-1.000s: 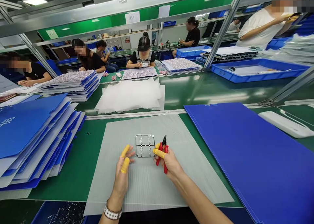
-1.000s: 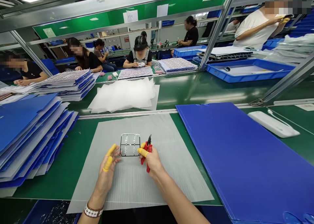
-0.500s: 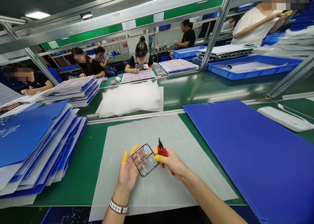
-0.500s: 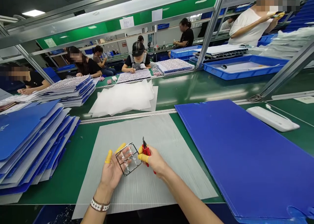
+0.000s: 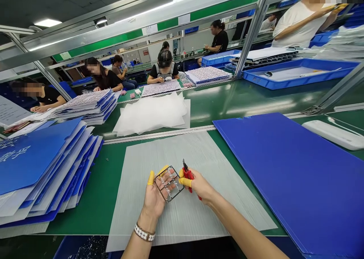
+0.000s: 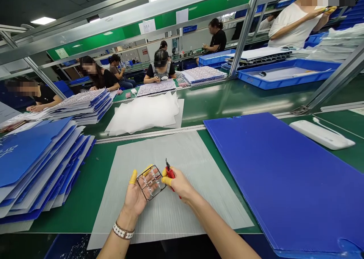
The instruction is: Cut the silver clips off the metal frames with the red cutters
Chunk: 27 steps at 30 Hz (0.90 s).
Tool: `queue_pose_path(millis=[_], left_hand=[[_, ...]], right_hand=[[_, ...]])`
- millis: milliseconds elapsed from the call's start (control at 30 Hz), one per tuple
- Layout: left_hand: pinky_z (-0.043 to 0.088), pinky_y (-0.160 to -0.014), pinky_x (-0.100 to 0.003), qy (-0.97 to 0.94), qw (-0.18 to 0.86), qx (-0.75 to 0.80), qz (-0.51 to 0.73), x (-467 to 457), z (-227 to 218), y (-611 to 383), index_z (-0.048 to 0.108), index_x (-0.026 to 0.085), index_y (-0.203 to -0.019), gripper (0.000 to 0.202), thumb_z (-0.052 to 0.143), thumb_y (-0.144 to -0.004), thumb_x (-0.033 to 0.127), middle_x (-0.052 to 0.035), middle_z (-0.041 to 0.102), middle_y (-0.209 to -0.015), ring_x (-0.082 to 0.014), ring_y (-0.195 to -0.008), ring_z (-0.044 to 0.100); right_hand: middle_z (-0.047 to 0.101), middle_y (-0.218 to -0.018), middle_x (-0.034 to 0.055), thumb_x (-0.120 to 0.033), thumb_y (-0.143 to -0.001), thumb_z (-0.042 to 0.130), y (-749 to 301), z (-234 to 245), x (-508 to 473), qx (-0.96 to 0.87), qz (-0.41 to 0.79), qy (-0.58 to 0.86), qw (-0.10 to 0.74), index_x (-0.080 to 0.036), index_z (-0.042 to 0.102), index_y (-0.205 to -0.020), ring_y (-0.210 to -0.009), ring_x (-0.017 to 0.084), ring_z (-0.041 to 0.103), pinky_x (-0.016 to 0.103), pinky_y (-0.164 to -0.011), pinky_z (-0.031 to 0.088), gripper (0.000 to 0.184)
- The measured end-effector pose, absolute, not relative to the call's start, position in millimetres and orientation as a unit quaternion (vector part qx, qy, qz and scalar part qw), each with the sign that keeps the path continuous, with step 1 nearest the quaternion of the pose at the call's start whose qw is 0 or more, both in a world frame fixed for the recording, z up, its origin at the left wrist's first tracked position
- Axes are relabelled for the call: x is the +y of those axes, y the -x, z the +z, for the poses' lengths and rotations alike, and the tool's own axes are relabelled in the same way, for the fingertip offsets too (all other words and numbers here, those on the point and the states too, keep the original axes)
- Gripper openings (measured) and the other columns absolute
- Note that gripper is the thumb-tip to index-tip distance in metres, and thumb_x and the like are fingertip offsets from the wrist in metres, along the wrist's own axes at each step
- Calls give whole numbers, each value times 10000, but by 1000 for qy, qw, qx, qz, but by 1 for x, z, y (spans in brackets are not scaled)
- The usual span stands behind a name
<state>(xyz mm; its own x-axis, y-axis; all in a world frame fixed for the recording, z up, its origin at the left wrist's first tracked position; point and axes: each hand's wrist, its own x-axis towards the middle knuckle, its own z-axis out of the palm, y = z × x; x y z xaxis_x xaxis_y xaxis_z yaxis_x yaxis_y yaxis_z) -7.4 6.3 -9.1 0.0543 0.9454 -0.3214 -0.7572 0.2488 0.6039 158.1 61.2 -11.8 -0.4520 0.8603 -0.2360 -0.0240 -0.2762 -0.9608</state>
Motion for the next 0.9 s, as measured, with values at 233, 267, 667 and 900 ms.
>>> queue_pose_path(millis=[233, 267, 667, 900], left_hand=[[467, -886, -454, -195, 620, 435, 623, -1, -9, 19, 478, 302, -1313, 503, 533, -845, 477, -103, 450, -1405, -296, -1161, 534], [456, -906, -463, -203, 627, 431, 616, -3, -6, 16, 447, 316, -1337, 533, 541, -840, 484, -99, 441, -1412, -301, -1193, 508], [483, -903, -453, -45, 644, 317, 695, 26, 0, -15, 613, 219, -1160, 410, 578, -816, 439, -112, 617, -1202, -281, -1035, 619], [424, -974, -507, -71, 641, 244, 724, 17, -8, 31, 628, 178, -1171, 475, 469, -858, 497, -137, 627, -1201, -325, -1133, 563]], right_hand=[[557, -780, 22, -190, -772, 476, -168, -2, 64, -707, 373, 429, 421, -197, 510, -866, -696, 162, 504, 293, -641, 394, 101], [564, -794, 37, -141, -761, 454, -166, -1, 60, -753, 303, 407, 420, -195, 516, -878, -717, 175, 506, 305, -653, 395, 144], [579, -915, 90, -103, -702, 478, -142, -1, 19, -848, 182, 290, 405, -188, 515, -967, -839, 236, 525, 398, -733, 454, 282], [612, -1075, 119, -462, -924, 362, -192, -24, 42, -664, 469, 394, 429, -209, 468, -1195, -990, 243, 589, 433, -885, 469, 386]])
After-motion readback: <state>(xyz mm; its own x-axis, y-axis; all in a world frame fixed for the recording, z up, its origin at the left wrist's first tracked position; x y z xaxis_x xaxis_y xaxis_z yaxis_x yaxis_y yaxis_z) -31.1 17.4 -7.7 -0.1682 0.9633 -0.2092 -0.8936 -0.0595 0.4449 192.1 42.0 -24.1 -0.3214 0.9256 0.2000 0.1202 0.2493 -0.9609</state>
